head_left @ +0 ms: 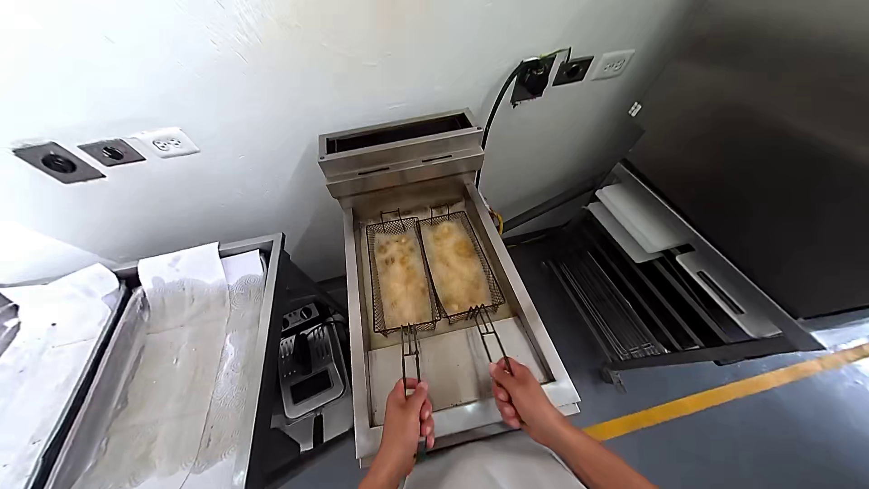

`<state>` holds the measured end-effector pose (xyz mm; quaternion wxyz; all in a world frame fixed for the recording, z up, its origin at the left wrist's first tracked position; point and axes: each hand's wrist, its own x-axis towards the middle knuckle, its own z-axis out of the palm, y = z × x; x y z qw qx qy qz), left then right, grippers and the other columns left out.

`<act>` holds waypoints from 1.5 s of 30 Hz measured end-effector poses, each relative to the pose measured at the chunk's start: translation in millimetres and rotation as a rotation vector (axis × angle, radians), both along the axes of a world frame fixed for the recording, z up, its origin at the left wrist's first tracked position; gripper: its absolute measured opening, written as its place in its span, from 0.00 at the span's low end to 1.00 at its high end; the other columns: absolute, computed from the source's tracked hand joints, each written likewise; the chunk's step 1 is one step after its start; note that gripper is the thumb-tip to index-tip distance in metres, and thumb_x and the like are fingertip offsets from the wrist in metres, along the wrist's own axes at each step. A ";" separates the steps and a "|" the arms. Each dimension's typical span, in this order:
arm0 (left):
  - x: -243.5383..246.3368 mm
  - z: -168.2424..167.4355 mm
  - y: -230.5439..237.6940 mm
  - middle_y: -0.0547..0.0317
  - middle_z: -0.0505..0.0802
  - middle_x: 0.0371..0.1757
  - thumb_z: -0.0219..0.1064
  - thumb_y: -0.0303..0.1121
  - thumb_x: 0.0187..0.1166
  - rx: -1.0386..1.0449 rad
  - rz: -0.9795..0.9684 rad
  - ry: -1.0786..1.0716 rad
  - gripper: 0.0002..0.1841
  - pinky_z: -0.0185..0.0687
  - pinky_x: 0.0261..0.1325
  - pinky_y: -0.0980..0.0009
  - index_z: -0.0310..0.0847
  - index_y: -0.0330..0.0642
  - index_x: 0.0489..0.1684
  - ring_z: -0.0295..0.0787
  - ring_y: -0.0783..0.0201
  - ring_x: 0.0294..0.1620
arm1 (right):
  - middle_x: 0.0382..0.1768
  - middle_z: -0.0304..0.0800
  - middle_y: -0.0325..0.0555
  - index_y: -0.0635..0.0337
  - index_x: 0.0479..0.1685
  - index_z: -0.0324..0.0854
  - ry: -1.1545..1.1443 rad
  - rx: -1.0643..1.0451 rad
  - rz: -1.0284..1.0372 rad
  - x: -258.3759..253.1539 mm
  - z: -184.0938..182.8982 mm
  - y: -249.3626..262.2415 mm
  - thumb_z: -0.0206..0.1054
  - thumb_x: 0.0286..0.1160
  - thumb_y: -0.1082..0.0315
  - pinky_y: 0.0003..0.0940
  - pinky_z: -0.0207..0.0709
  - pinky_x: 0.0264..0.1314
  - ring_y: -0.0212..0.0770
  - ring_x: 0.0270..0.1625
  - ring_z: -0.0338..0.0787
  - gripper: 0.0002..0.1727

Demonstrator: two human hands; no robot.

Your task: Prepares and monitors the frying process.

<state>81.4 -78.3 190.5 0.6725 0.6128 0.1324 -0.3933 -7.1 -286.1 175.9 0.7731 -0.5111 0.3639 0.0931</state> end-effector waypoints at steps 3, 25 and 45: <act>-0.6 -0.4 -10.6 0.63 0.74 0.16 0.53 0.31 0.93 -0.019 0.032 0.007 0.09 0.77 0.12 0.75 0.65 0.33 0.57 0.72 0.70 0.08 | 0.17 0.70 0.36 0.58 0.51 0.65 0.000 0.024 -0.030 10.4 -4.2 16.4 0.52 0.95 0.62 0.24 0.70 0.12 0.30 0.11 0.71 0.09; -0.8 -27.8 -16.6 0.62 0.75 0.18 0.52 0.35 0.95 0.038 0.064 0.049 0.12 0.79 0.14 0.74 0.67 0.34 0.60 0.73 0.69 0.10 | 0.18 0.72 0.37 0.60 0.49 0.69 0.069 0.040 -0.055 13.1 -33.9 11.1 0.52 0.95 0.61 0.25 0.74 0.15 0.31 0.12 0.73 0.11; 25.1 -32.3 -12.6 0.62 0.74 0.17 0.52 0.35 0.94 0.032 0.012 0.036 0.11 0.77 0.13 0.75 0.66 0.35 0.57 0.71 0.70 0.09 | 0.17 0.70 0.37 0.59 0.49 0.66 0.045 -0.005 -0.017 34.8 -36.4 6.8 0.52 0.96 0.59 0.26 0.74 0.12 0.31 0.11 0.72 0.12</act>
